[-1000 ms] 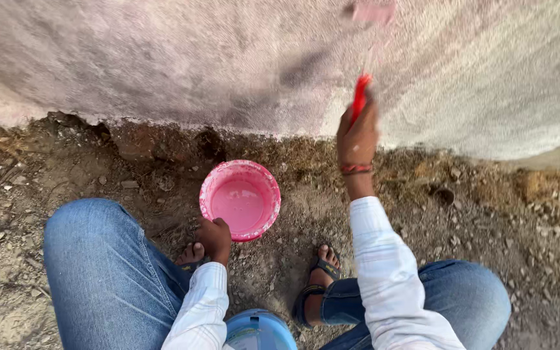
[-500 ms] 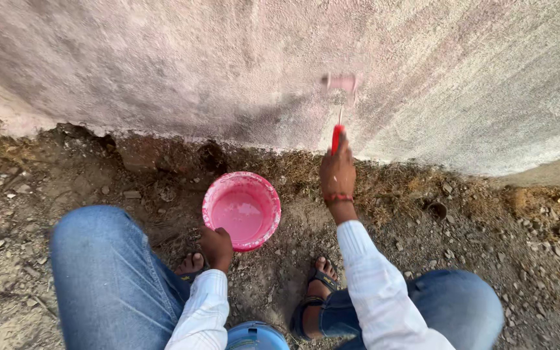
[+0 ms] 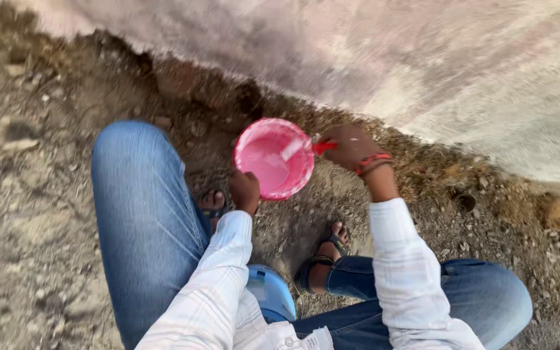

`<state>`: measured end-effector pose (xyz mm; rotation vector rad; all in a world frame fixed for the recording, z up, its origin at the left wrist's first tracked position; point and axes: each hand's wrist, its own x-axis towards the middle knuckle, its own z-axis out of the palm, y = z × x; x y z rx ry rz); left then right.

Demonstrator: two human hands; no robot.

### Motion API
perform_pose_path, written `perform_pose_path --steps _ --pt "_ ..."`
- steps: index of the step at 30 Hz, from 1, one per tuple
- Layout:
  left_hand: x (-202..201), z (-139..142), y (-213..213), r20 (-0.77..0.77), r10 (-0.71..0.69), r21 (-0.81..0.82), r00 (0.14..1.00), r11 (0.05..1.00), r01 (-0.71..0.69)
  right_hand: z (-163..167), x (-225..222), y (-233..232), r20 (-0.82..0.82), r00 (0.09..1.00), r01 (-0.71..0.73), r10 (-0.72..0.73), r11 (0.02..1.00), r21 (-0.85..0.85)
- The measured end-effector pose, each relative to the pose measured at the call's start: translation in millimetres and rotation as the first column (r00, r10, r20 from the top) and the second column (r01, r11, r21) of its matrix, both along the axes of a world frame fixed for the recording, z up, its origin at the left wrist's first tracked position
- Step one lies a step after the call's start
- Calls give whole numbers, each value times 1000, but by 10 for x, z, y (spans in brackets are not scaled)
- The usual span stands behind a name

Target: The person sits on the ground beside an exterior wall and paints the lower section of the wall pink using a small paint roller. They repeatedly dip the roller into a pink basin of paint and roll the paint onto the wall, working along the wall base.

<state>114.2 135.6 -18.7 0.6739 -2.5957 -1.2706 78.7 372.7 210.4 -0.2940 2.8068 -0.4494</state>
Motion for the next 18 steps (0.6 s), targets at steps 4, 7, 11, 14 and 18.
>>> perform_pose_path --steps 4,7,11,14,18 --pt "33 22 -47 -31 -34 -70 999 997 32 -896 -115 -442 68 997 -51 49 998 29" --pt "40 84 -74 -127 -77 -50 989 996 71 -1566 -31 -694 103 994 -52 41 993 108" --pt "44 164 -94 23 -105 29 994 994 104 -2106 154 -852 35 991 -135 131 967 218" --pt "51 192 -102 97 -113 83 989 991 106 -2159 178 -884 43 985 -174 169 946 272" --pt "57 172 -99 -46 -102 58 994 993 104 -1910 79 -824 44 998 -55 49 987 153"
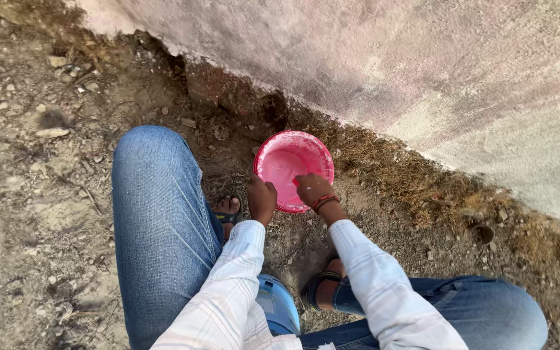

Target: The person sits on the ground beside an exterior wall and paints the lower section of the wall pink using a small paint roller. They repeatedly dip the roller into a pink basin of paint and roll the paint onto the wall, working along the wall base.

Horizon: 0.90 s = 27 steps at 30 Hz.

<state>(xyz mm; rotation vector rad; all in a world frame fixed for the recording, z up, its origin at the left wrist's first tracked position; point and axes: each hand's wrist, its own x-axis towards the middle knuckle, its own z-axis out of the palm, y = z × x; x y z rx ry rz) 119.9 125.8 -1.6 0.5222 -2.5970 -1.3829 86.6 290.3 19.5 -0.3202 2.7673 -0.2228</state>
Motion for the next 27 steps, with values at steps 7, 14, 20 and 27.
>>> perform_pose_path --steps 7,14,20,27 --pt "-32 -73 59 66 61 7 996 998 -62 1357 -72 356 -112 989 76 -99 978 -193" --pt "-43 -70 97 105 103 5 989 995 -104 2822 -8 580 -400 873 30 -279 849 -528" --pt "-63 -113 54 118 77 -2 990 997 -77 3232 -409 909 -856 388 153 -343 939 -307" --pt "-47 -146 47 141 61 -40 988 998 -56 2907 -1005 1284 -979 31 6 -200 980 -200"
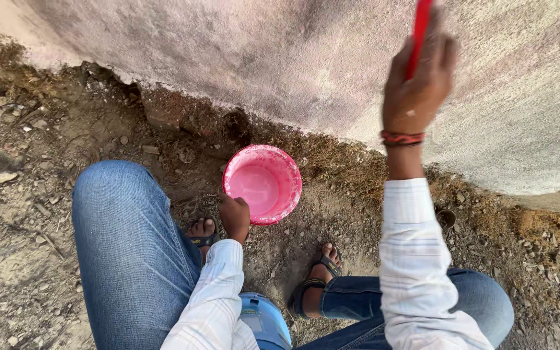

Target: The person sits on the ground beside an exterior wall and paints the lower section of the wall pink using a small paint roller. They repeatedly dip the roller into a pink basin of paint and roll the paint onto the wall, working along the wall base.

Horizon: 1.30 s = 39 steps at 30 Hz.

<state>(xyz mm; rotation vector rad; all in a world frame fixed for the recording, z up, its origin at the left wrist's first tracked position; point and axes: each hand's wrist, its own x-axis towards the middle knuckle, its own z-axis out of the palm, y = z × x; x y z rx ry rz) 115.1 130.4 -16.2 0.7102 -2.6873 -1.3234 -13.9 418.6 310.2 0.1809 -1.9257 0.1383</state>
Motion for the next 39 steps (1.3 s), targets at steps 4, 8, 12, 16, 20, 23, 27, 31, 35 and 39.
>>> perform_pose_path --steps 4,8,12,16,20,23,27,31,35,39 --pt "-6 -2 -4 21 5 -11 1000 1000 -5 -569 30 -173 135 990 57 -32 982 -182" --pt "-11 -25 -13 36 -2 -23 999 1000 3 -981 294 -407 329 941 199 -84 921 -335" --pt "-16 -71 -20 41 3 -9 999 1000 -3 -954 376 -583 276 959 146 -62 945 -294" --pt "-18 -117 -22 39 -1 -9 999 1000 1 -600 114 -627 248 969 115 -14 911 -396" --pt "-21 -131 -24 38 5 -13 999 1000 -5 -341 -158 -572 179 984 91 -26 926 -367" --pt "-20 -139 -26 16 4 -15 1000 1000 -4 -478 -152 -576 -25 1000 -5 1 988 -157" --pt "-13 -148 -28 27 -5 -5 1000 1000 5 -1047 98 -696 345 939 154 -23 921 -358" --pt "-13 -171 -29 15 -1 -19 1000 1000 1 -1482 342 -804 579 814 320 -44 866 -384" --pt "-13 -191 -32 15 -10 -18 1000 1000 10 -1357 306 -927 508 862 292 -8 826 -482" --pt "-12 -199 -33 33 9 -35 999 999 -8 -769 22 -1062 185 983 107 -14 859 -501"
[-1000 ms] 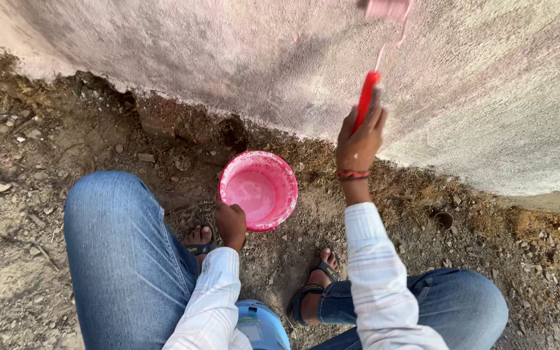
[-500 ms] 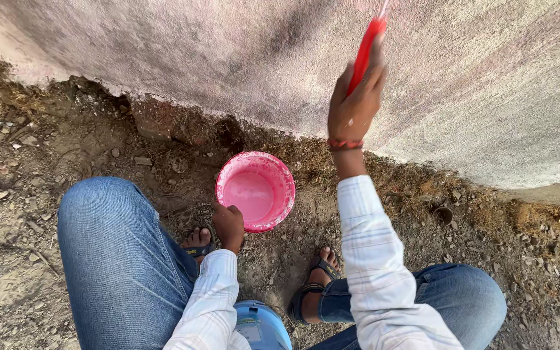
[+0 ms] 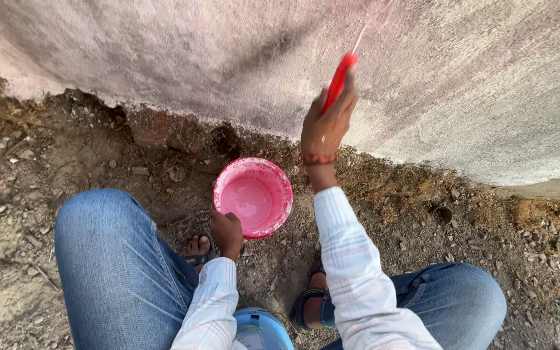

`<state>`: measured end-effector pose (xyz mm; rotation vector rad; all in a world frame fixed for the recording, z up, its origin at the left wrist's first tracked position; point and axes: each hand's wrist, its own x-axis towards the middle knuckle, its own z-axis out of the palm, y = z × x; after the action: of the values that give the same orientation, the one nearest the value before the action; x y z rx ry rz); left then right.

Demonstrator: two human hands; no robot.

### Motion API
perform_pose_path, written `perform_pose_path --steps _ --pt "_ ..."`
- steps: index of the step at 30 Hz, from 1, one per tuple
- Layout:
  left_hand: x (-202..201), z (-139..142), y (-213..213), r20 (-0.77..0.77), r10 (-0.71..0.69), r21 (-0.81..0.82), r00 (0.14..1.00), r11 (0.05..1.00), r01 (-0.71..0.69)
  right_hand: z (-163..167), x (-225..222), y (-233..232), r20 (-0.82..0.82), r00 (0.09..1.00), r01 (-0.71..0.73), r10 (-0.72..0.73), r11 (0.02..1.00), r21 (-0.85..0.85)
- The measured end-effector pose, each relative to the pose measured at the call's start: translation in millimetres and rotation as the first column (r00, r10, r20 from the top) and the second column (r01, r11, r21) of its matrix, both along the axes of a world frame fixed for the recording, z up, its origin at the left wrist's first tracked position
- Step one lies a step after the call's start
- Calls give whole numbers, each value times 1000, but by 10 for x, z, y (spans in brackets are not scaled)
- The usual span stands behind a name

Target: The person sits on the ground beside an exterior wall and paints the lower section of the wall pink using a small paint roller. They repeatedly dip the roller into a pink basin of paint and roll the paint onto the wall, working along the wall base.

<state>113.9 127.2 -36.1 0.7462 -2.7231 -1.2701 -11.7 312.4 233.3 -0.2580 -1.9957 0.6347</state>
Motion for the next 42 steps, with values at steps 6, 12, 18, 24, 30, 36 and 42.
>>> perform_pose_path --steps 6,12,18,24,30,36,42 --pt "4 14 0 6 -4 19 1000 1000 4 860 -342 -25 -240 971 0 -12 999 -52" --pt "5 59 2 30 2 12 1000 1000 -2 638 -148 -202 -145 988 43 -49 998 -42" --pt "4 46 3 -14 -7 5 1000 1000 7 388 -101 59 -64 997 50 -45 995 85" --pt "4 75 0 48 -10 7 999 1000 10 759 -310 874 -12 999 -27 33 945 325" --pt "-79 652 31 191 113 30 975 992 -120 644 139 1232 284 950 -19 -133 879 476" --pt "-385 1981 419 -11 -90 373 996 924 88 694 171 1174 284 951 -46 -122 853 520" --pt "-675 3356 1410 -845 -295 69 447 768 637 971 -227 837 276 955 -21 -110 902 431"
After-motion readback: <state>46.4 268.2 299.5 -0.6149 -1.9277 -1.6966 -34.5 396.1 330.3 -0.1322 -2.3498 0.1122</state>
